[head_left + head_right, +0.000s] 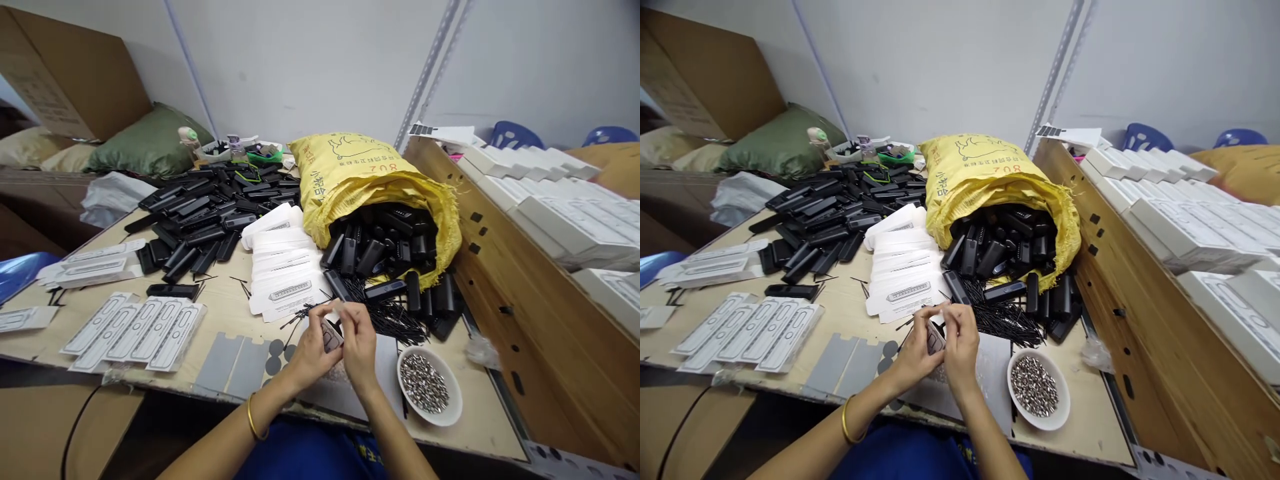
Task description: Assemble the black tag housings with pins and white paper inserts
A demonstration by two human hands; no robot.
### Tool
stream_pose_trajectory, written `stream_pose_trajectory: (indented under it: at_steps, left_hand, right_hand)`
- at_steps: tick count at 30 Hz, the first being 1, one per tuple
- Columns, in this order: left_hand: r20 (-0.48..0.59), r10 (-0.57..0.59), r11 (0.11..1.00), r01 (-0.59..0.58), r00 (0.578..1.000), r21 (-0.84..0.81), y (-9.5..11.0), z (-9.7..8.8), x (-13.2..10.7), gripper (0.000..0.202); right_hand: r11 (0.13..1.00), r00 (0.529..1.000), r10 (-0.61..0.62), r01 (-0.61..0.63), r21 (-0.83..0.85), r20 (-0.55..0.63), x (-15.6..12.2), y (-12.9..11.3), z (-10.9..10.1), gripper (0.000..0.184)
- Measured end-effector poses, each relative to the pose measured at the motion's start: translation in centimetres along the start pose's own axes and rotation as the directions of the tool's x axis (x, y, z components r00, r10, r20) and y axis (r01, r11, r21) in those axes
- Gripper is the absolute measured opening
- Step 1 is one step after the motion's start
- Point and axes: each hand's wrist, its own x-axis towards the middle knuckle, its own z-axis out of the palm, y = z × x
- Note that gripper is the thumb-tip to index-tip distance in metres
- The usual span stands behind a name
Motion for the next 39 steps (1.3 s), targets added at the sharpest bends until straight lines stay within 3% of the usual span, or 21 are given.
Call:
stream_pose_trajectory:
  at_steps: [3,8,12,15,17,19,21,23,24,26,29,32,34,36,37,39]
  left_hand:
    - [0.015,-0.064,0.996,0.064,0.998,-0.063,0.1,-0.1,-0.3,0.073]
    - [-0.01,-0.101,0.995,0.101,0.995,-0.014,0.2,0.4,-0.4,0.075]
    - [-0.023,-0.034,0.999,0.034,0.999,-0.014,0.1,0.7,-0.2,0.062]
    - [-0.015,-0.07,0.997,0.07,0.997,0.037,0.5,-0.1,0.0,0.055]
    - [-0.016,-0.204,0.966,0.204,0.979,0.157,0.6,-2.0,0.1,0.052]
    - [-0.119,-0.325,0.875,0.346,0.938,0.338,0.0,-5.2,-0.2,0.051]
    - [-0.27,-0.328,0.727,0.425,0.905,0.539,-1.6,-9.3,-1.0,0.054]
    - [-0.371,-0.318,0.5,0.486,0.873,0.716,-4.0,-13.3,-2.3,0.062]
    - [-0.419,-0.318,0.412,0.521,0.851,0.748,-5.3,-15.1,-3.1,0.067]
    - [-0.476,-0.349,0.319,0.58,0.807,0.749,-7.8,-17.8,-4.6,0.07]
    - [-0.522,-0.37,0.283,0.629,0.768,0.724,-9.9,-19.9,-5.4,0.06]
    - [-0.571,-0.212,0.338,0.608,0.793,0.718,-9.2,-19.1,-3.5,0.05]
    - [-0.517,-0.092,0.511,0.486,0.851,0.709,-7.5,-16.4,-0.6,0.047]
    - [-0.313,-0.04,0.789,0.222,0.949,0.572,-5.4,-12.1,2.9,0.038]
    - [-0.136,-0.028,0.909,0.082,0.99,0.409,-4.4,-9.7,4.7,0.034]
    - [0.057,0.027,0.957,-0.042,0.998,0.286,-3.0,-5.1,8.0,0.029]
  right_hand:
    - [0.961,0.971,-0.236,0.237,-0.144,0.025,-1.2,-0.5,0.8,0.016]
    - [0.975,0.986,-0.155,0.142,-0.169,-0.063,-1.1,-0.1,0.1,0.014]
    - [0.914,0.936,-0.351,0.349,-0.206,0.03,-2.0,0.7,0.4,0.025]
    - [0.924,0.939,-0.328,0.341,-0.173,0.099,-2.9,0.8,0.2,0.035]
    - [0.965,0.972,-0.203,0.219,-0.141,0.121,-3.2,0.9,-0.7,0.035]
    - [0.988,0.993,-0.059,0.073,-0.138,0.104,-3.2,1.3,-2.3,0.031]
    - [0.985,0.998,0.053,-0.045,-0.167,0.045,-3.1,2.0,-4.5,0.026]
    - [0.969,0.992,0.128,-0.129,-0.21,-0.02,-2.9,2.7,-6.7,0.026]
    - [0.959,0.987,0.152,-0.16,-0.232,-0.052,-2.8,2.9,-7.8,0.027]
    - [0.939,0.98,0.175,-0.195,-0.282,-0.096,-2.6,3.3,-9.8,0.028]
    - [0.897,0.978,0.179,-0.206,-0.392,-0.105,-2.7,3.7,-12.6,0.027]
    - [0.818,0.984,0.166,-0.17,-0.549,-0.057,-3.3,4.9,-14.6,0.02]
    - [0.765,0.992,0.125,-0.099,-0.636,-0.005,-3.8,6.2,-15.4,0.015]
    - [0.739,0.995,0.093,-0.046,-0.672,0.035,-4.2,7.4,-15.8,0.013]
    - [0.741,0.994,0.095,-0.041,-0.67,0.045,-4.3,7.8,-15.8,0.014]
    - [0.767,0.991,0.127,-0.07,-0.638,0.043,-4.4,8.1,-15.8,0.015]
